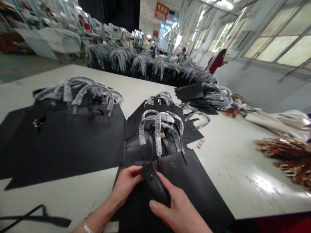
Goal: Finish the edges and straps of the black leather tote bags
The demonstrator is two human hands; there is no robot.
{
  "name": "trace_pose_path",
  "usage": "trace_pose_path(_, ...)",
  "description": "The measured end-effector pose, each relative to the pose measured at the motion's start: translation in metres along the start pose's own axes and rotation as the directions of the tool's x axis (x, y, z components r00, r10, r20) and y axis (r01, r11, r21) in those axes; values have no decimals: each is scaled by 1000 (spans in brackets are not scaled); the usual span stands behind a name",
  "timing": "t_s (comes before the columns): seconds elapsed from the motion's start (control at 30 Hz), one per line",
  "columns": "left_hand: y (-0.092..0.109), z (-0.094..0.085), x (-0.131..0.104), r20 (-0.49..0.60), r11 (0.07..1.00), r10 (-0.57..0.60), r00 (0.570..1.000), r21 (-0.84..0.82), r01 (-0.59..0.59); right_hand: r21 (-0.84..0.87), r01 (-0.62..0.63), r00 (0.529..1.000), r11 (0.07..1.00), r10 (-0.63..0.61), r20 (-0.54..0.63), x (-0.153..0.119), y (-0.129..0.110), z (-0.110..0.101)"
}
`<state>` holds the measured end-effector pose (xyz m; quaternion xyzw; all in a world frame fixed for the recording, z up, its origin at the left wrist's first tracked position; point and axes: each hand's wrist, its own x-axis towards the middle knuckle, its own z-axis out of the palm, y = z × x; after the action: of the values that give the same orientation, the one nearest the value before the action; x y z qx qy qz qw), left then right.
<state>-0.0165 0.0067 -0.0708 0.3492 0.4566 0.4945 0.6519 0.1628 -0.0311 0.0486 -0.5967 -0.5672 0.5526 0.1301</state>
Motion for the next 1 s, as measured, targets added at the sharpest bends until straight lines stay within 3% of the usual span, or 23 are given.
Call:
trace_pose_path(0.13,-2,0,0,-24,999,43,999,14,-43,29,44,999,999,-44,-24,4,-6,2)
trace_pose_path(0.27,0,1,-3,-5,999,16,1000,-31,-16,40,-2,1000,999,1,17,4,-3,2)
trace_pose_path(0.47,1,4,-10,60,982,-59,996,-173,68,-31,36,976,999,-42,-213,7,1,-11)
trace_pose_path(0.7,0,4,-8,23,987,-59,998,-146,62,8,-85,994,996,85,-63,-18,16,-13)
trace_pose_path(0.83,4,5,-6,6,999,-14,1000,-47,15,37,-60,997,998,62,-46,-22,21,-6)
trace_pose_path(1.0,9,8,-11,59,985,73,996,150,-81,57,27,1000,998,-26,-17,-13,9,-3)
